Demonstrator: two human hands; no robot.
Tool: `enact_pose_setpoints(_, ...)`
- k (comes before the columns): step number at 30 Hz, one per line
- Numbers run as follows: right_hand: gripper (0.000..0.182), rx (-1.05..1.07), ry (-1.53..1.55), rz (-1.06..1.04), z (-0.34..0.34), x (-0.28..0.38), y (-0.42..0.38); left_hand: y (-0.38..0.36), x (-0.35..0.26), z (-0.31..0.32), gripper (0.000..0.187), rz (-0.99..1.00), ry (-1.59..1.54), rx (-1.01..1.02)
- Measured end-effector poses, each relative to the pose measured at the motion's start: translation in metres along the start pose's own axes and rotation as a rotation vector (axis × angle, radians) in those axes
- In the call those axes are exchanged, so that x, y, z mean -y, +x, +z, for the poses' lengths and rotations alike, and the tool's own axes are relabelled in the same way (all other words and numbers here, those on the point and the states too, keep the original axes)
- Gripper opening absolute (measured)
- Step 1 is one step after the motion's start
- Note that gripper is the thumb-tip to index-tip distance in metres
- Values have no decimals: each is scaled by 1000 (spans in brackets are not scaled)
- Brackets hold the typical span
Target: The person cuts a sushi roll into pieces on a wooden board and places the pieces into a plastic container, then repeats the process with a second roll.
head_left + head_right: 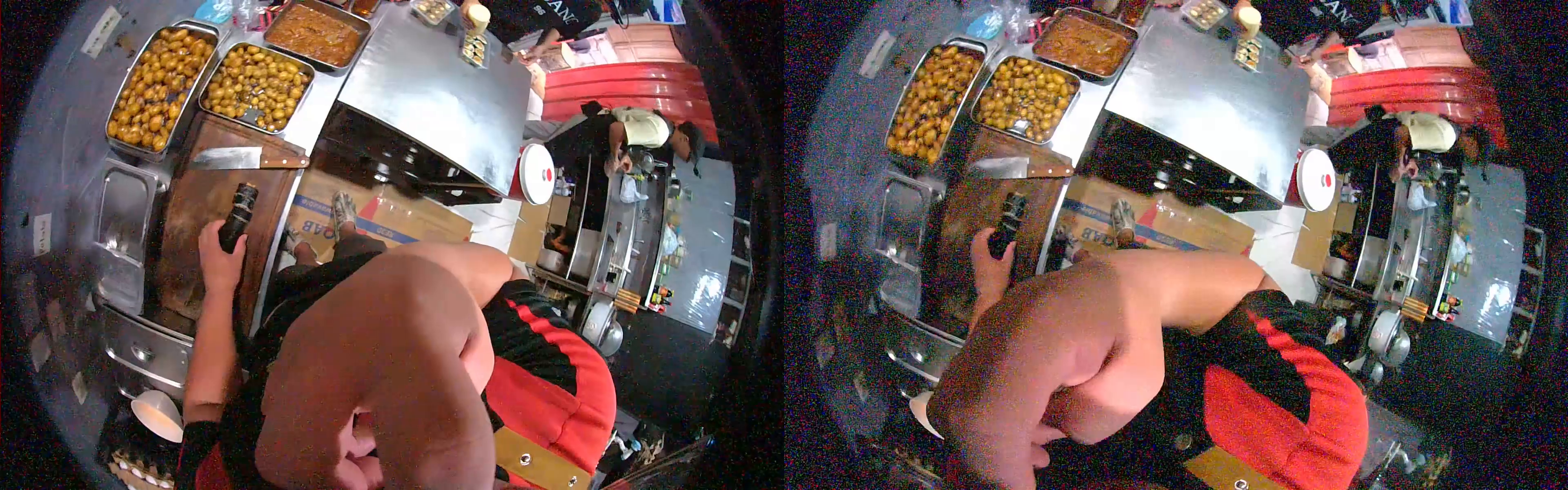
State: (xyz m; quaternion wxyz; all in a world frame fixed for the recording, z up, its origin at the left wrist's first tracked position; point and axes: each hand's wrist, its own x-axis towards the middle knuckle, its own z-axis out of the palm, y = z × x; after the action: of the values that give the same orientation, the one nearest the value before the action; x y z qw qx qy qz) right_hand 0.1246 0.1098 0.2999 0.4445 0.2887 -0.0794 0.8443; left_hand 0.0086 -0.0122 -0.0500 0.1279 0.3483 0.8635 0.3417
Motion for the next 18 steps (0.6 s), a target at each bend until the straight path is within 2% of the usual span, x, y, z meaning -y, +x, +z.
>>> enact_pose_setpoints(2, 22, 20, 72, 51, -7, 3, 3, -1, 0, -2, 54, 4, 31, 14)
enact_pose_setpoints(4, 33, 341, 27, 82, -30, 9, 25, -1, 2, -1, 54, 15, 34, 9)
enact_pose_setpoints(5, 33, 340, 27, 82, -36, 21, 35, -1, 3, -1, 53, 24, 39, 1)
enact_pose_setpoints(7, 24, 559, -86, 787, -38, 55, 51, -1, 2, -2, 53, 41, 39, -6)
enact_pose_setpoints(10, 23, 495, -41, 868, -36, 59, 53, -1, 1, -2, 52, 60, 34, -13)
enact_pose_setpoints(14, 23, 542, -58, 828, -39, 43, 45, -2, -5, -8, 51, 54, 51, -1)
enact_pose_setpoints(16, 28, 350, 15, 191, -37, 10, 34, 0, -5, -8, 50, 48, 37, 13)
enact_pose_setpoints(17, 28, 340, 18, 192, -39, 17, 35, -3, -5, -9, 49, 39, 26, 36)
enact_pose_setpoints(18, 24, 437, 21, 446, -44, 32, 45, -5, -3, -5, 49, 27, 31, 45)
